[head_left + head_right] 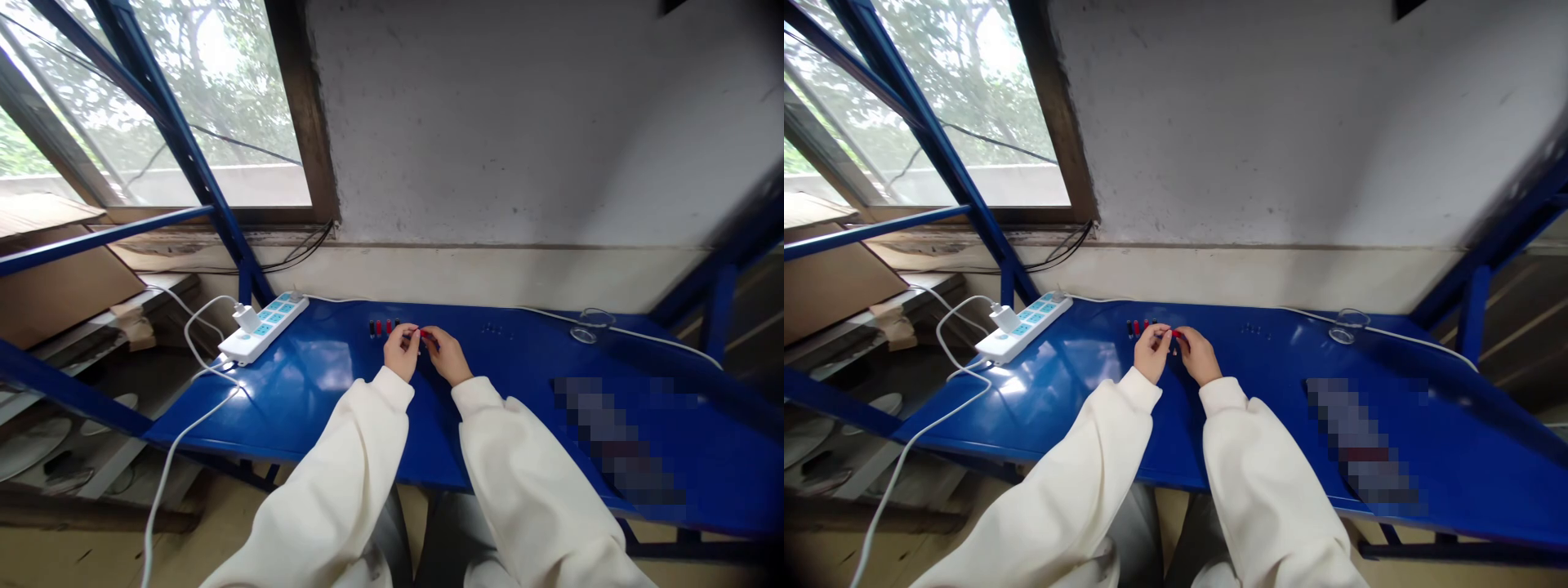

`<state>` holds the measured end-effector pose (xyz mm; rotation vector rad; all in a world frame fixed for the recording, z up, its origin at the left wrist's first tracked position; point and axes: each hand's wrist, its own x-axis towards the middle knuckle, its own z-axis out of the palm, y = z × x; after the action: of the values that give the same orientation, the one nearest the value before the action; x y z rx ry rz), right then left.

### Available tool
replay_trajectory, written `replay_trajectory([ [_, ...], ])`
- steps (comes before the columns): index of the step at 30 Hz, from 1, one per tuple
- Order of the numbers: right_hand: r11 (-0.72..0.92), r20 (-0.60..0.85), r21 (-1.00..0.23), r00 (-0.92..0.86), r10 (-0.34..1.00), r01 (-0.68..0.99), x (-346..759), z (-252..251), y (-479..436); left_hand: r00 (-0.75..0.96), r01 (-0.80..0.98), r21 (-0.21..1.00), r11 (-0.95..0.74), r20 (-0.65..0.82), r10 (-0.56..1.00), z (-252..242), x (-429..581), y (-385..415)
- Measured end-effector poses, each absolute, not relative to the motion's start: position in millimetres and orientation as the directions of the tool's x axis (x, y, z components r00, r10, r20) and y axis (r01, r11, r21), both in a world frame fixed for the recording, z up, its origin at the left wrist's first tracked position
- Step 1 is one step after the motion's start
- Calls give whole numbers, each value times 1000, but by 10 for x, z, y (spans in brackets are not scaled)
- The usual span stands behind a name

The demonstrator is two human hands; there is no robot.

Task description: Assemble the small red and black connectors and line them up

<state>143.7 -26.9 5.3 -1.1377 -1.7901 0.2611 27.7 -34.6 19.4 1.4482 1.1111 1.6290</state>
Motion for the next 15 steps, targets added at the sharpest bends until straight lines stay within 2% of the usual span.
replay_trajectory([
  [8,526,643,-600,-28,765,603,1469,15,-221,-37,139,900,-413,422,906,104,288,-321],
  [12,526,652,-600,-12,758,603,1480,-18,-202,26,317,810,-493,512,859,134,270,-335],
  [15,532,656,-604,-8,755,593,1479,-32,-196,106,468,688,-554,579,808,238,231,-319],
])
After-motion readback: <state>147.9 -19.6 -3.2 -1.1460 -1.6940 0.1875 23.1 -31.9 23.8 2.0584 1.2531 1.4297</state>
